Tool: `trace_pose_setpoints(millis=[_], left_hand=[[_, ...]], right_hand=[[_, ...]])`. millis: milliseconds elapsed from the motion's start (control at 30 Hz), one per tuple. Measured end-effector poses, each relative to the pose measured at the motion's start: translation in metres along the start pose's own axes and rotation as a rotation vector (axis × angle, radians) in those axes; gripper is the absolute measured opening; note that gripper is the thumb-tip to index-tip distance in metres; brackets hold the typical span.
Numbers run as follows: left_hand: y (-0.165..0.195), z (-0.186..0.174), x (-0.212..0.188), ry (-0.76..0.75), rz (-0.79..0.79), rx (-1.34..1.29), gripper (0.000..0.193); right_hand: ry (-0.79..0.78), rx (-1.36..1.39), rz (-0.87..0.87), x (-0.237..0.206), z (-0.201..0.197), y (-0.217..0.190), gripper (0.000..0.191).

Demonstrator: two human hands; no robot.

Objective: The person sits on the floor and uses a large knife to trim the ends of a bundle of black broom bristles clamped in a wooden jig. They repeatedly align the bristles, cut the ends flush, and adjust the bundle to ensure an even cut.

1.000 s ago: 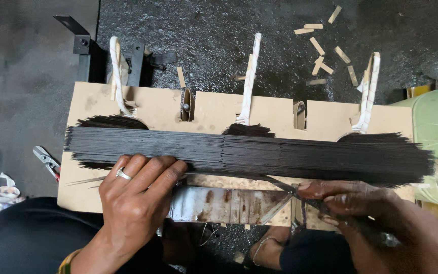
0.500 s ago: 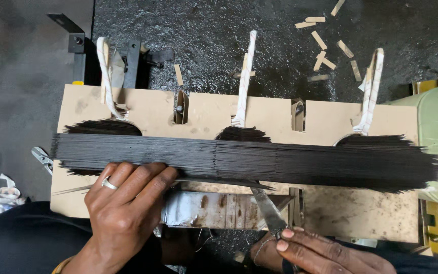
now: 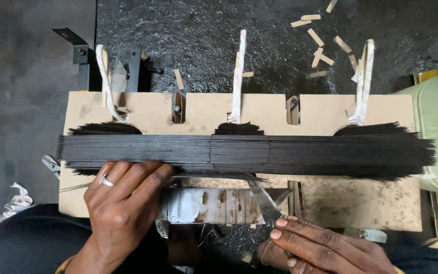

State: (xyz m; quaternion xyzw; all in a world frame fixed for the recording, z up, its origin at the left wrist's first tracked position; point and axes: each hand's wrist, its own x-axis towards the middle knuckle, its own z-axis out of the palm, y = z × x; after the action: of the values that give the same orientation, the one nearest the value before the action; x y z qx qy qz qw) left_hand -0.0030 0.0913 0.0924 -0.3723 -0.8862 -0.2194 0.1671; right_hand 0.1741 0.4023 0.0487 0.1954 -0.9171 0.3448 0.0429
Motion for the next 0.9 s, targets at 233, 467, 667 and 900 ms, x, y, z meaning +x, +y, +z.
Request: trace_pose_setpoints(millis=[233,467,667,900], left_hand=[[0.003,-0.017,-0.002,0.033,0.002,0.022,0.038],[0.002,-0.023,-0.001,0.097,-0.010,-0.032,0.026],[-0.001,-0.015,-0.003,0.096,0.043,-0.070,0.027],[0.004,-0.013,-0.007,0.070,0.077,-0.044,0.028]], right_hand=[[0.046,0.017,-0.103,0.002,0.006,-0.002,0.029],[0.055,-0.013,-0.080,-0.001,0.006,-0.008,0.027],[0.060,-0.065,-0.112,0.005,0.002,-0.016,0.024],[0.166,0.025,-0.166,0.021,-0.009,-0.032,0.011]])
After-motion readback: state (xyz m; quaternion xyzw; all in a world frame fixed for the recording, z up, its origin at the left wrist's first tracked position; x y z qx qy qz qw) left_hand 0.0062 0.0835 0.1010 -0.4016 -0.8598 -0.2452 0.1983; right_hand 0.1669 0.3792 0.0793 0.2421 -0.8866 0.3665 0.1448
